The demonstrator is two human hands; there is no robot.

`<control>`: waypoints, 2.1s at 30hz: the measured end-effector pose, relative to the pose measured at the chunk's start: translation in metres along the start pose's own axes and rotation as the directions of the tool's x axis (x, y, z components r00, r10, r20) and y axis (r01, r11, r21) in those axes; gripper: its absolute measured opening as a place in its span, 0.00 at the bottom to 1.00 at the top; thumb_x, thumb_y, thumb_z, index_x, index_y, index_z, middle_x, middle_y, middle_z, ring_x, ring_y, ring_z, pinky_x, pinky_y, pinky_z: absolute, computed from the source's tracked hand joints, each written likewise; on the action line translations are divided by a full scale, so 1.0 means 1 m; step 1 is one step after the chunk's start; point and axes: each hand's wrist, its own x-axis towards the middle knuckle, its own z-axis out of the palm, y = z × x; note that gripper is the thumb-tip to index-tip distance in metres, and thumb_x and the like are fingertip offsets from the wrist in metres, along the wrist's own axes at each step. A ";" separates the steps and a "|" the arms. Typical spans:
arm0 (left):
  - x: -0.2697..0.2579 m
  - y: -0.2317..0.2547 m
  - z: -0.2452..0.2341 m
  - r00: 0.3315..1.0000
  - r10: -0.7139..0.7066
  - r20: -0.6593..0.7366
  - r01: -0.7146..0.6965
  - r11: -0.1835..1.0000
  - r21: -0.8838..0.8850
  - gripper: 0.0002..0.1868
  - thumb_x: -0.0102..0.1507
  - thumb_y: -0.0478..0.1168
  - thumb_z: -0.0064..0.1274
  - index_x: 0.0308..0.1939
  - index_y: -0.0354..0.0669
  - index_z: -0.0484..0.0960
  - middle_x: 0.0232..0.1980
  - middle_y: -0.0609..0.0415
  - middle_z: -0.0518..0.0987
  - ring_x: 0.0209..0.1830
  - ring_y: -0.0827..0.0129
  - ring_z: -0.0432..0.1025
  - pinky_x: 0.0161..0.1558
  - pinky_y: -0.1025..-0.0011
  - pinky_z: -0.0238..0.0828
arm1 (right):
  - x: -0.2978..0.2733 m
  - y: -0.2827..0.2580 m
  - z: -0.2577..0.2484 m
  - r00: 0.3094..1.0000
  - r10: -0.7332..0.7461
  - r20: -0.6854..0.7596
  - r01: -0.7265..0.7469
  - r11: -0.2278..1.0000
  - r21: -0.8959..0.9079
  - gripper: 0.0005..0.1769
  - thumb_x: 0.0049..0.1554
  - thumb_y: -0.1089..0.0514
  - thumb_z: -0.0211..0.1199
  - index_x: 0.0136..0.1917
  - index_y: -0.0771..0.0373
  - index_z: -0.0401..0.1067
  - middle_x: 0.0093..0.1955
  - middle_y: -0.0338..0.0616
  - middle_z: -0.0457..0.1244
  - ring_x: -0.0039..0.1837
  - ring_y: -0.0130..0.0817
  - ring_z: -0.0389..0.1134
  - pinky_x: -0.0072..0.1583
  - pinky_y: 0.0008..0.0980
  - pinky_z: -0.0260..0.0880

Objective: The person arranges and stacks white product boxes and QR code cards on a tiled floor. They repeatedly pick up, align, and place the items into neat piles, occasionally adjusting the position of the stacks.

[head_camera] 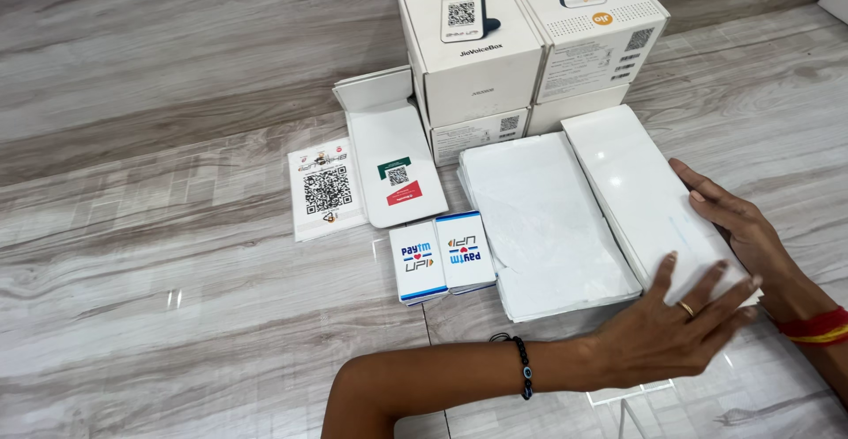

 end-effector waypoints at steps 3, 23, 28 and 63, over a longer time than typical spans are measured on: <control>-0.001 0.004 0.003 0.999 -0.020 -0.039 0.019 0.999 -0.038 0.29 0.75 0.51 0.48 0.78 0.48 0.71 0.83 0.39 0.55 0.85 0.43 0.51 0.73 0.31 0.61 | 0.006 0.008 -0.003 0.998 -0.065 -0.006 0.065 0.995 -0.080 0.29 0.62 0.50 0.46 0.76 0.54 0.61 0.81 0.38 0.54 0.79 0.29 0.53 0.73 0.33 0.56; -0.020 -0.245 -0.141 0.120 -0.986 -0.115 0.518 0.161 -0.840 0.60 0.56 0.39 0.60 0.80 0.48 0.32 0.82 0.39 0.37 0.81 0.45 0.36 0.76 0.42 0.33 | 0.099 -0.087 0.024 0.952 -0.260 0.159 0.285 0.944 -0.167 0.38 0.65 0.50 0.42 0.83 0.65 0.36 0.81 0.53 0.47 0.81 0.43 0.49 0.75 0.41 0.55; -0.081 -0.319 -0.145 0.040 -0.937 0.347 -0.031 -0.348 -0.937 0.39 0.62 0.46 0.52 0.72 0.22 0.63 0.80 0.34 0.49 0.84 0.54 0.24 0.76 0.57 0.11 | 0.121 -0.092 0.021 0.938 -0.268 0.220 0.287 0.956 -0.061 0.38 0.62 0.62 0.50 0.83 0.67 0.44 0.76 0.56 0.56 0.74 0.46 0.59 0.74 0.38 0.62; -0.051 -0.282 -0.169 0.268 -0.843 0.467 0.500 -0.292 -0.815 0.48 0.53 0.43 0.60 0.71 0.28 0.53 0.68 0.24 0.66 0.80 0.40 0.39 0.73 0.37 0.19 | 0.115 -0.079 0.028 0.952 -0.242 0.188 0.287 0.918 -0.272 0.50 0.50 0.68 0.62 0.82 0.60 0.46 0.78 0.47 0.52 0.79 0.44 0.54 0.70 0.43 0.64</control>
